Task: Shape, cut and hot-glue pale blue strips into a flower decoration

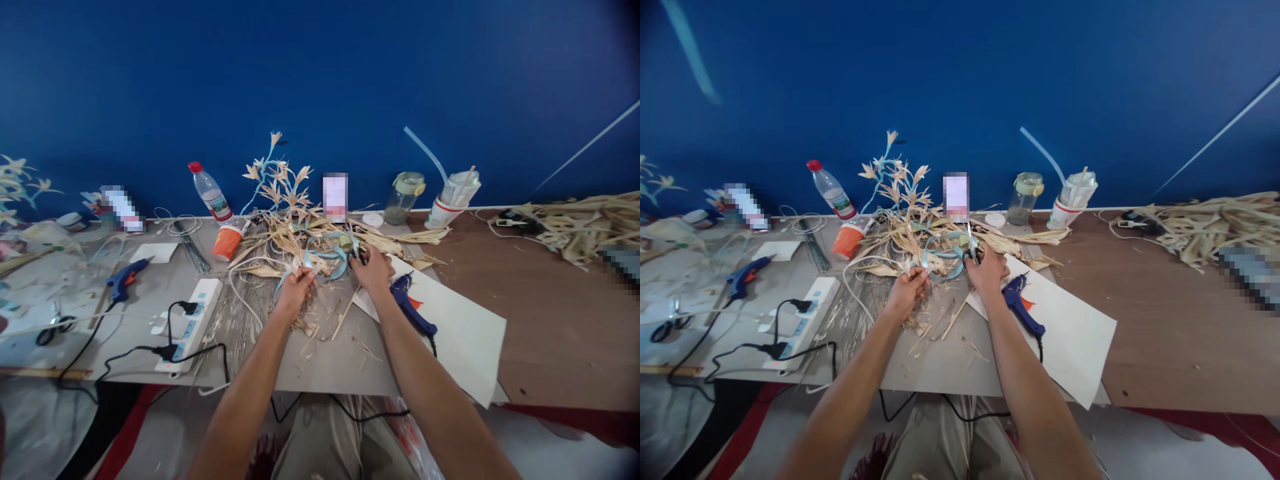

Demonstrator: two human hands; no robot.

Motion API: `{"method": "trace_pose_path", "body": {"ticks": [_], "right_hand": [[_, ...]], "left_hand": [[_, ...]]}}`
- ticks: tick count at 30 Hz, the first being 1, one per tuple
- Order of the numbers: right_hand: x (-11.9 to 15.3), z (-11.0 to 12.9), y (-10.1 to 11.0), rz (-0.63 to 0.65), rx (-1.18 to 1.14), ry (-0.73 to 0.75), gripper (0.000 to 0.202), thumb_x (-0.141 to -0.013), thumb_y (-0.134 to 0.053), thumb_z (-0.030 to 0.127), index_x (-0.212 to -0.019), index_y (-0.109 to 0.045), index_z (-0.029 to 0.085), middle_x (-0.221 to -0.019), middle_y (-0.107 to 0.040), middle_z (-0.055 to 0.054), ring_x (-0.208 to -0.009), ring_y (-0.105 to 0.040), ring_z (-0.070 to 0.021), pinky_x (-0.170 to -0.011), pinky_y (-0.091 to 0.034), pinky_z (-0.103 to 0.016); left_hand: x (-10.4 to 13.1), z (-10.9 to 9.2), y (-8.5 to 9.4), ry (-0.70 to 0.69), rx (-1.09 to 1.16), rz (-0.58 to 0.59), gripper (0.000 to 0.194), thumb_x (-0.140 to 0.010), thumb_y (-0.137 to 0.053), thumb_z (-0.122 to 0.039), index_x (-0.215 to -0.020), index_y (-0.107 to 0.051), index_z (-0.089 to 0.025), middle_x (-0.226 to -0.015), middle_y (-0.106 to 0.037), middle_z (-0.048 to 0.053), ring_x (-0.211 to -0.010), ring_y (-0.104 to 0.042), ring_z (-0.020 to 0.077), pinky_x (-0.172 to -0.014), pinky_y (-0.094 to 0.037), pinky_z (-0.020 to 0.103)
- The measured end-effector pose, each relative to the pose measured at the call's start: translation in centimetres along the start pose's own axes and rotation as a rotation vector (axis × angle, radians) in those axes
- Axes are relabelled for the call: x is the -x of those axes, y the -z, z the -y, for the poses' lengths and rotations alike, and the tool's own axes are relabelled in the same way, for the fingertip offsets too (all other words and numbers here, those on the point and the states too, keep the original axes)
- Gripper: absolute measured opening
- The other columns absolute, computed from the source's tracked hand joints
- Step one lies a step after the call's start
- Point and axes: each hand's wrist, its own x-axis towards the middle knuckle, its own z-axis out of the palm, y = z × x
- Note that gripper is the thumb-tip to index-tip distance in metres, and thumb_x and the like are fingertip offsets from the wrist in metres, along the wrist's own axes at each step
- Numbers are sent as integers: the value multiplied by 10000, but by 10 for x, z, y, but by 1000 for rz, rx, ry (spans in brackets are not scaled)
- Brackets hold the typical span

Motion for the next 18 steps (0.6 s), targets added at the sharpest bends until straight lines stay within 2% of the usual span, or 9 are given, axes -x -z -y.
{"method": "trace_pose_path", "body": {"ticks": [3,5,7,10,12,15,18], "right_hand": [[-2,3,4,12,-475,10,455,-661,-594,387,-1076,-594,201,-901,-662,-50,-951,-541,-246,-864,-375,-427],[0,7,9,122,-769,43,410,-656,-600,397,-1009,-601,189,-868,-665,-48,-871,-578,-208,-798,-425,-364],[5,12,16,271,-912,53,400,-647,-617,393,-993,-597,193,-837,-671,-46,-837,-593,-197,-738,-446,-327],[11,17,24,453,-940,47,419,-659,-613,400,-1028,-599,203,-817,-669,-39,-803,-602,-187,-683,-454,-301],[14,18,26,528,-933,54,397,-661,-619,413,-994,-624,198,-791,-659,-29,-788,-601,-177,-689,-459,-294],[19,20,23,575,-911,66,378,-628,-672,402,-939,-645,188,-764,-660,-21,-803,-605,-180,-732,-468,-302],[25,23,17,599,-891,94,435,-613,-695,362,-1009,-623,197,-826,-683,-33,-854,-611,-195,-776,-473,-330]], "left_hand": [[1,-3,0,-17,11,32,283,-643,-705,-353,-779,-560,-152,-560,-520,-57,-365,-313,9,-396,-284,171],[2,-5,0,-12,33,27,282,-637,-705,-344,-778,-555,-151,-559,-514,-59,-376,-324,11,-401,-278,168],[2,-7,0,-3,63,25,280,-633,-706,-338,-774,-553,-150,-556,-510,-59,-386,-330,15,-409,-279,169],[3,-8,0,14,106,14,288,-615,-717,-326,-777,-555,-152,-555,-507,-56,-404,-350,23,-420,-287,173],[3,-9,0,17,120,5,293,-598,-729,-319,-764,-555,-151,-547,-491,-59,-413,-361,27,-426,-292,175],[2,-8,0,11,128,-2,294,-583,-736,-317,-725,-539,-151,-521,-444,-75,-400,-333,21,-422,-282,176],[2,-7,1,10,122,-12,299,-589,-732,-327,-720,-527,-154,-519,-432,-81,-393,-317,18,-419,-276,176]]}}
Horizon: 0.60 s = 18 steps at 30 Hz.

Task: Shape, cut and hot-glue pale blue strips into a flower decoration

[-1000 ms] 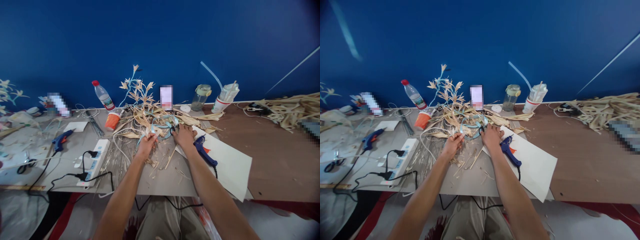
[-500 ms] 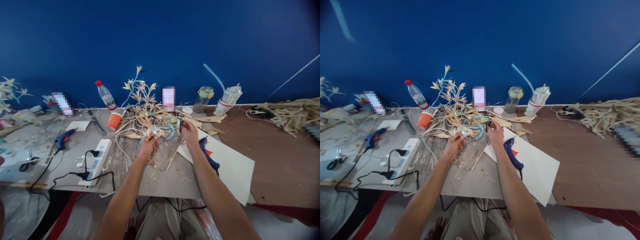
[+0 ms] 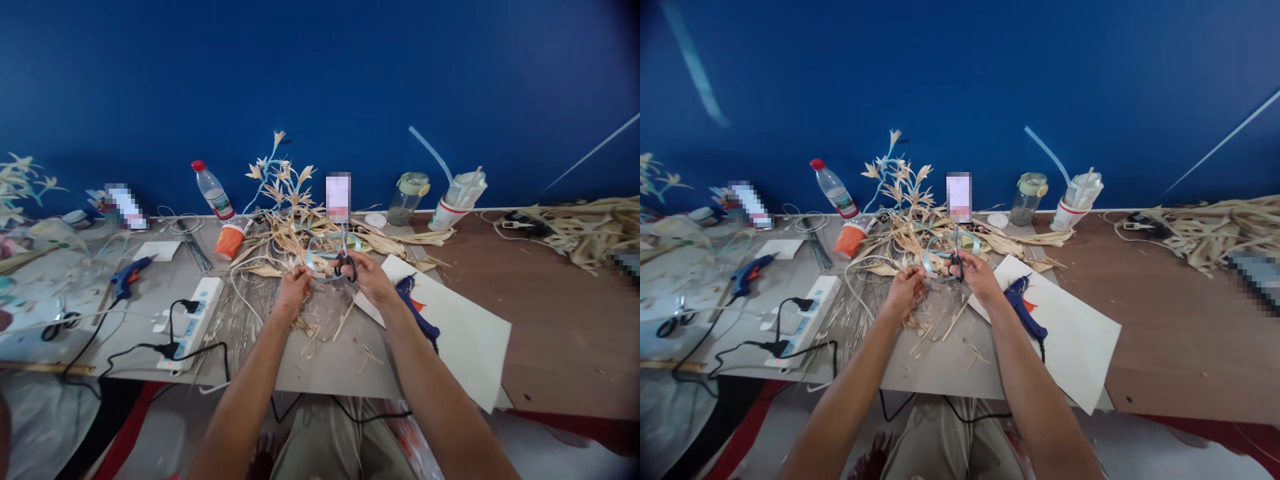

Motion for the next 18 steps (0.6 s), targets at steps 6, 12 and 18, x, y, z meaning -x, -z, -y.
{"method": "trace_pose_path", "body": {"ticks": [6,12,18], "right_hand": [[0,-14,-16,-21,247,50,446,-638,-647,275,-1072,-600,184,-795,-666,-23,-791,-612,-175,-771,-472,-326],[0,-24,-20,-69,416,76,421,-658,-620,238,-1076,-596,198,-805,-663,-15,-824,-620,-169,-796,-467,-322],[-4,-28,-15,-118,225,24,406,-648,-631,312,-1035,-583,196,-731,-643,3,-737,-609,-161,-696,-470,-292]], "left_hand": [[0,2,0,5,-36,6,316,-595,-731,-350,-734,-528,-152,-507,-419,-86,-388,-317,19,-418,-274,175],[2,2,-4,-1,-43,37,346,-588,-735,-390,-726,-536,-144,-497,-426,-80,-379,-308,18,-405,-257,177],[3,1,-4,-12,-32,62,335,-584,-744,-378,-716,-545,-143,-517,-452,-68,-390,-312,15,-411,-274,174]]}}
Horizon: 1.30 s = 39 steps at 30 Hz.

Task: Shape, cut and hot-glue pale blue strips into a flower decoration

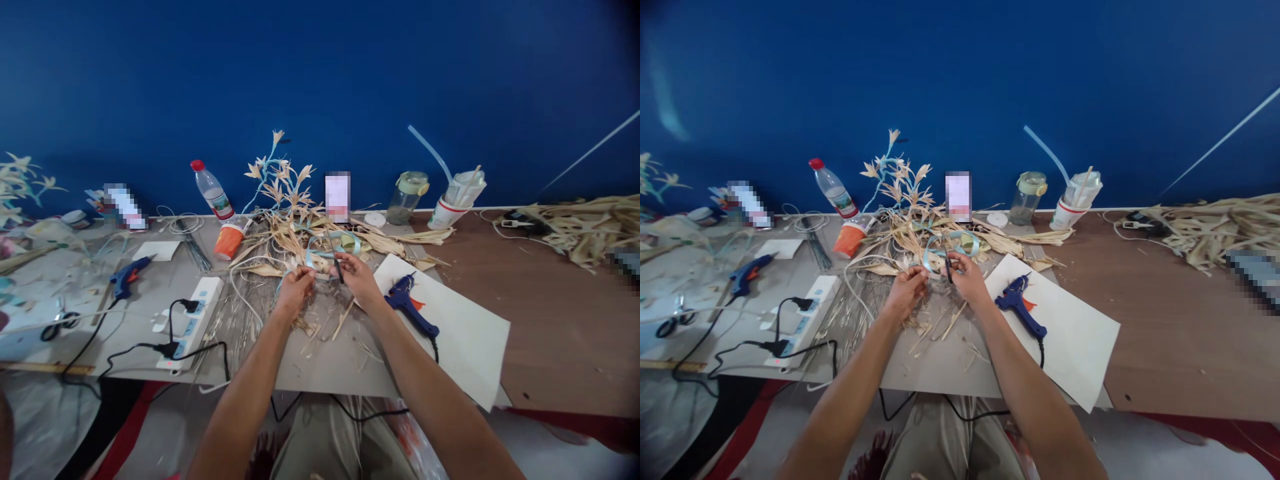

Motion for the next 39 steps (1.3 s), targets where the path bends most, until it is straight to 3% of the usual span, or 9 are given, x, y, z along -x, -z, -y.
{"method": "trace_pose_path", "body": {"ticks": [6,12,19,22,26,32,39], "right_hand": [[3,6,-4,72,-47,-21,397,-603,-657,286,-980,-583,185,-708,-609,13,-675,-572,-134,-640,-445,-266],[5,8,-6,27,-40,-32,361,-610,-628,276,-951,-547,185,-651,-569,27,-613,-549,-128,-590,-430,-256],[5,3,-10,-9,-2,33,373,-640,-603,275,-997,-551,180,-739,-600,-3,-699,-582,-147,-640,-461,-273],[5,3,-6,12,78,65,429,-646,-621,296,-1060,-577,192,-850,-633,-28,-811,-595,-171,-747,-472,-309],[5,8,9,110,231,93,421,-666,-642,349,-1066,-639,219,-986,-649,-41,-932,-585,-201,-855,-446,-348],[5,23,32,212,408,49,352,-667,-653,347,-996,-676,224,-951,-666,-35,-895,-593,-212,-857,-441,-354],[9,27,32,376,509,79,330,-686,-646,340,-994,-683,230,-985,-675,-26,-898,-597,-210,-857,-443,-342]], "left_hand": [[1,-2,-1,5,13,-6,341,-566,-754,-365,-720,-545,-144,-493,-444,-79,-378,-308,16,-406,-273,175],[2,-3,-1,30,26,25,347,-584,-751,-366,-763,-565,-134,-526,-500,-56,-389,-336,16,-412,-284,170],[0,-1,0,32,68,3,344,-577,-761,-360,-727,-546,-137,-537,-513,-50,-389,-333,13,-412,-288,170],[-1,-2,2,25,93,-14,337,-586,-757,-358,-720,-538,-140,-536,-498,-56,-388,-330,12,-408,-275,170],[-2,-6,5,-16,143,-72,320,-583,-752,-331,-725,-534,-145,-527,-489,-62,-386,-345,17,-404,-263,170],[-4,-9,10,-52,167,-114,301,-599,-739,-318,-732,-528,-148,-527,-491,-64,-388,-353,16,-416,-288,168],[-5,-10,13,-68,175,-86,295,-616,-737,-322,-691,-510,-149,-510,-453,-71,-373,-308,9,-401,-279,167]]}}
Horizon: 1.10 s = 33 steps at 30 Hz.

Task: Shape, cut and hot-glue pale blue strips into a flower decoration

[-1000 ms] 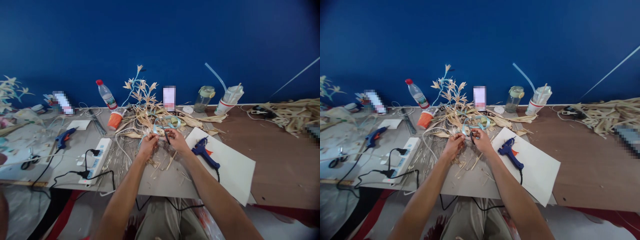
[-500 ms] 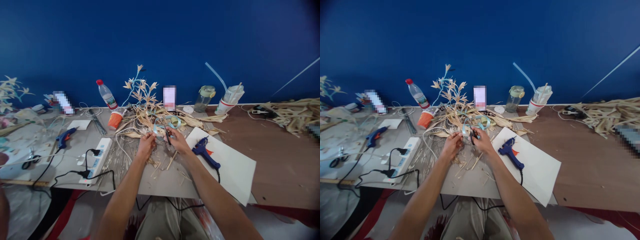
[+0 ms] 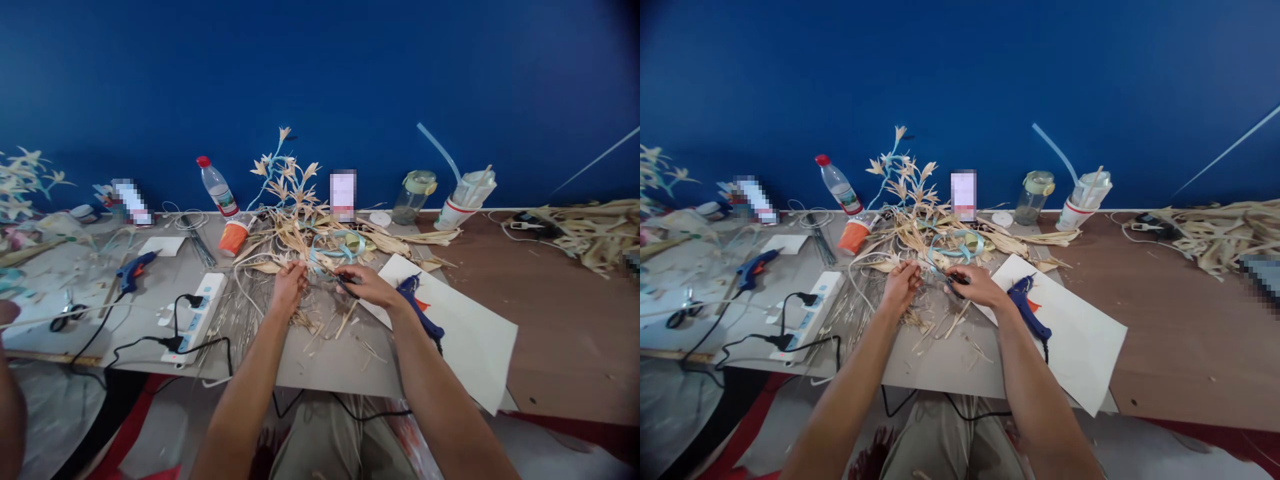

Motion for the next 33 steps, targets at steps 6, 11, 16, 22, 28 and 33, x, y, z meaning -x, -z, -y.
{"method": "trace_pose_path", "body": {"ticks": [6,11,16,22,28,33], "right_hand": [[-2,-1,-4,39,42,52,339,-691,-650,337,-1002,-684,206,-920,-678,-33,-828,-605,-195,-784,-467,-305],[-4,-3,-6,36,49,75,338,-695,-654,343,-1002,-683,203,-912,-683,-35,-811,-604,-188,-773,-469,-297],[-5,-5,-7,46,51,76,346,-705,-645,359,-1010,-679,199,-906,-680,-37,-804,-598,-187,-764,-465,-294],[-5,-7,-8,59,51,72,346,-717,-633,367,-1015,-677,197,-901,-676,-38,-797,-586,-185,-759,-456,-297],[-5,-9,-7,78,55,50,362,-713,-635,344,-1038,-674,188,-928,-678,-48,-814,-592,-194,-779,-445,-310],[-4,-7,-3,110,112,30,359,-716,-629,325,-1045,-674,190,-857,-677,-40,-785,-592,-191,-751,-433,-303]], "left_hand": [[2,-1,-3,13,-27,-10,284,-615,-729,-319,-675,-513,-144,-504,-457,-73,-370,-277,5,-419,-297,167],[1,1,-2,17,-15,-3,280,-612,-733,-307,-672,-514,-144,-499,-457,-71,-367,-278,6,-412,-283,170],[0,2,0,12,-5,-10,273,-616,-732,-303,-689,-521,-145,-507,-457,-71,-373,-282,9,-417,-281,173],[1,0,-1,13,-29,-22,291,-614,-730,-325,-673,-509,-145,-508,-452,-72,-377,-276,8,-424,-288,173],[-1,1,0,11,-28,-31,287,-601,-735,-308,-680,-512,-145,-517,-456,-66,-388,-304,14,-417,-275,170],[-1,2,-1,3,-54,-39,266,-598,-719,-290,-686,-511,-149,-513,-457,-68,-381,-305,17,-419,-281,177]]}}
